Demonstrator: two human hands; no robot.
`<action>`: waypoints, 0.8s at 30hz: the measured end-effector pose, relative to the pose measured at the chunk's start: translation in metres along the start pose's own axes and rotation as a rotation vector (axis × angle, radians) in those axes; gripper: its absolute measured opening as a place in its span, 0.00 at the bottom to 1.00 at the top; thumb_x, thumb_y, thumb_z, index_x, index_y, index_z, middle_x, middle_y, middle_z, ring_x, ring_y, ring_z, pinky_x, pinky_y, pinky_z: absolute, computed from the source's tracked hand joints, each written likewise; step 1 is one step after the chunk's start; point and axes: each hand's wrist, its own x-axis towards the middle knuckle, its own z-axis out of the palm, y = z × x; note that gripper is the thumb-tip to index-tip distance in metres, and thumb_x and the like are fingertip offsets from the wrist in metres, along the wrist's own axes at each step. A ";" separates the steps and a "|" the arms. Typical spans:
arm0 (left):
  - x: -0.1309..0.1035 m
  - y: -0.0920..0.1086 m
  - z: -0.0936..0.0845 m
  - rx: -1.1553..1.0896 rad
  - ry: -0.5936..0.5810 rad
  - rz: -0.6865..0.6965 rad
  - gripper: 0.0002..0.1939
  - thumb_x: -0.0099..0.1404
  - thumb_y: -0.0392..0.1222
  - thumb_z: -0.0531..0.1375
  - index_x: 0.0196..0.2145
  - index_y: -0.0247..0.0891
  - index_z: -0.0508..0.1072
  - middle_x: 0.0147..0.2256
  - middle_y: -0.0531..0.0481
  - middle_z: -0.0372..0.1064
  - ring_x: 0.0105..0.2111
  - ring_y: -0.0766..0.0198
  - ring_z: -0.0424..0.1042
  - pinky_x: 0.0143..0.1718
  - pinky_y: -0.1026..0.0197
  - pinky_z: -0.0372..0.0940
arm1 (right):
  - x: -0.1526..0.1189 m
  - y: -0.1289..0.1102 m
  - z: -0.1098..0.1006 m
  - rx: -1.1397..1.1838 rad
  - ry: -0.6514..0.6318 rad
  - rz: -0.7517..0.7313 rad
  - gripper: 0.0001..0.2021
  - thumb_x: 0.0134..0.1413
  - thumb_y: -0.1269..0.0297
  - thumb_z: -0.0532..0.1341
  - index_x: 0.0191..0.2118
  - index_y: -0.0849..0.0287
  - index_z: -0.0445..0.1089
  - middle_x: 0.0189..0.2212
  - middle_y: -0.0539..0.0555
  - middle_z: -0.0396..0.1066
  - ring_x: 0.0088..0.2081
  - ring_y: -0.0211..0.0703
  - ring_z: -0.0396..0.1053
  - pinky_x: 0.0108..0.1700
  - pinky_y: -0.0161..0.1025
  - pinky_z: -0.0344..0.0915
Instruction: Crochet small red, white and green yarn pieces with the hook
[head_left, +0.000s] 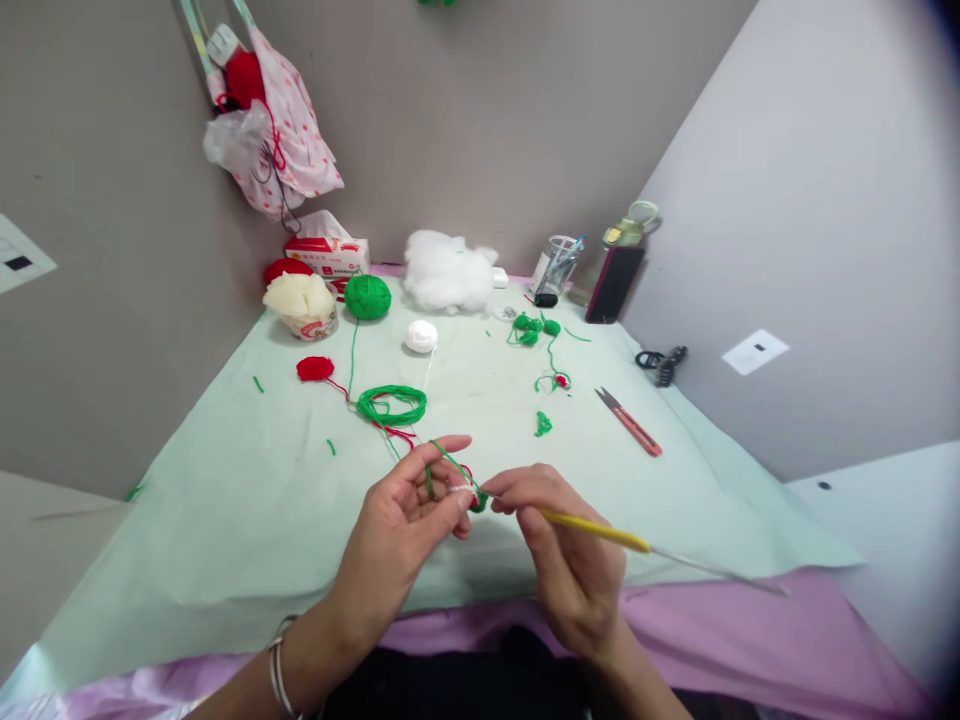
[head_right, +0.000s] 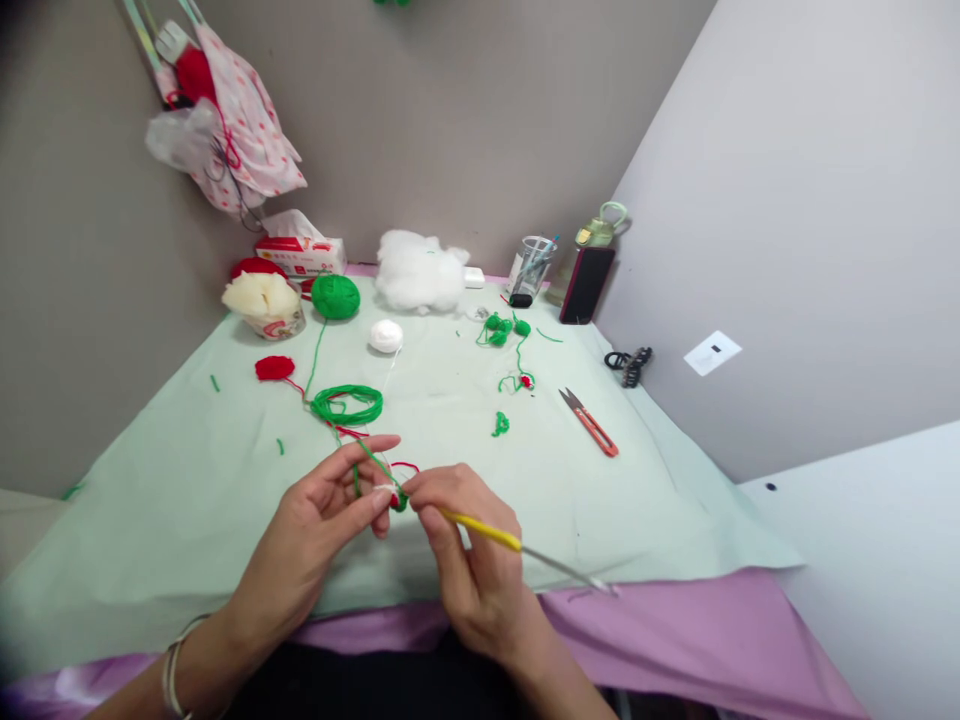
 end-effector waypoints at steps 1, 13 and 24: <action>0.000 0.000 0.000 0.013 -0.002 0.003 0.20 0.65 0.42 0.72 0.54 0.44 0.79 0.34 0.56 0.70 0.29 0.69 0.73 0.37 0.63 0.72 | 0.000 -0.001 0.000 -0.034 -0.011 -0.041 0.12 0.71 0.74 0.55 0.47 0.55 0.74 0.41 0.56 0.78 0.44 0.45 0.75 0.46 0.43 0.71; -0.001 -0.002 0.004 -0.025 0.052 0.000 0.23 0.60 0.40 0.75 0.53 0.43 0.79 0.31 0.57 0.70 0.29 0.70 0.71 0.34 0.67 0.70 | -0.001 0.006 0.012 -0.371 0.038 -0.329 0.14 0.66 0.80 0.56 0.51 0.59 0.73 0.40 0.59 0.77 0.40 0.44 0.75 0.40 0.40 0.76; 0.004 0.007 0.002 -0.319 -0.023 -0.204 0.25 0.60 0.38 0.75 0.55 0.37 0.81 0.29 0.56 0.68 0.25 0.74 0.64 0.29 0.70 0.64 | 0.003 0.010 0.015 0.154 0.211 0.035 0.11 0.72 0.70 0.57 0.44 0.53 0.78 0.33 0.52 0.72 0.34 0.42 0.72 0.36 0.41 0.72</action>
